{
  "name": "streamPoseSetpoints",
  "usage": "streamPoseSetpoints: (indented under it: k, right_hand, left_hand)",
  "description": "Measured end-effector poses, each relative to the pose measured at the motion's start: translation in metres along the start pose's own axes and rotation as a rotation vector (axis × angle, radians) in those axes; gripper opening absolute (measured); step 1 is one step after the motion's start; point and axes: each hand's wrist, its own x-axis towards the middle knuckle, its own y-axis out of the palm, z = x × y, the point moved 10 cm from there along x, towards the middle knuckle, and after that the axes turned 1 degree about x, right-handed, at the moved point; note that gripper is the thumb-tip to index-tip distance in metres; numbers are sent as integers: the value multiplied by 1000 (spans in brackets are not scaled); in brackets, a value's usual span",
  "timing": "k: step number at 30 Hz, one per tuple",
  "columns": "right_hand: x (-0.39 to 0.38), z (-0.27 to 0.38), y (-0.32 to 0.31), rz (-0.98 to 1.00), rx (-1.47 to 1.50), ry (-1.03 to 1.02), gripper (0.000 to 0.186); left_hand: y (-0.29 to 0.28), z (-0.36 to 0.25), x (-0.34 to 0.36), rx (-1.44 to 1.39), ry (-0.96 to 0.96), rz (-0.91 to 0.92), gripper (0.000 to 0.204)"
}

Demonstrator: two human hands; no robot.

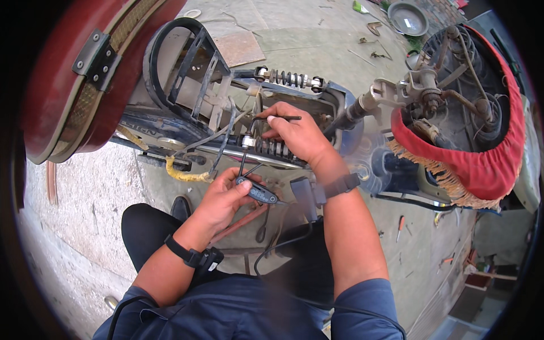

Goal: The person retrieves a multi-tool and an Allen key from a bag, walks to a scooter, and uses the Allen key to adjust the rear suspension spring. The person sits on the ground while performing the adjustment.

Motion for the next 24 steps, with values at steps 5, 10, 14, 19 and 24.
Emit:
streamPoseSetpoints:
  k: [5, 10, 14, 19, 24]
  right_hand:
    - [-1, -2, -1, -10, 13, 1, 28]
    - [0, -1, 1, -7, 21, -13, 28]
    - [-1, 0, 1, -10, 39, -8, 28]
    - [-2, 2, 1, -19, 21, -4, 27]
    - [-2, 2, 1, -21, 20, -2, 27]
  left_hand:
    - [7, -2, 3, -288, 13, 123, 23]
    - [8, -2, 1, -348, 32, 151, 24]
    - [12, 1, -4, -361, -10, 146, 22]
    - [12, 0, -5, -353, -12, 144, 21]
    - [10, -4, -4, -358, 18, 162, 22]
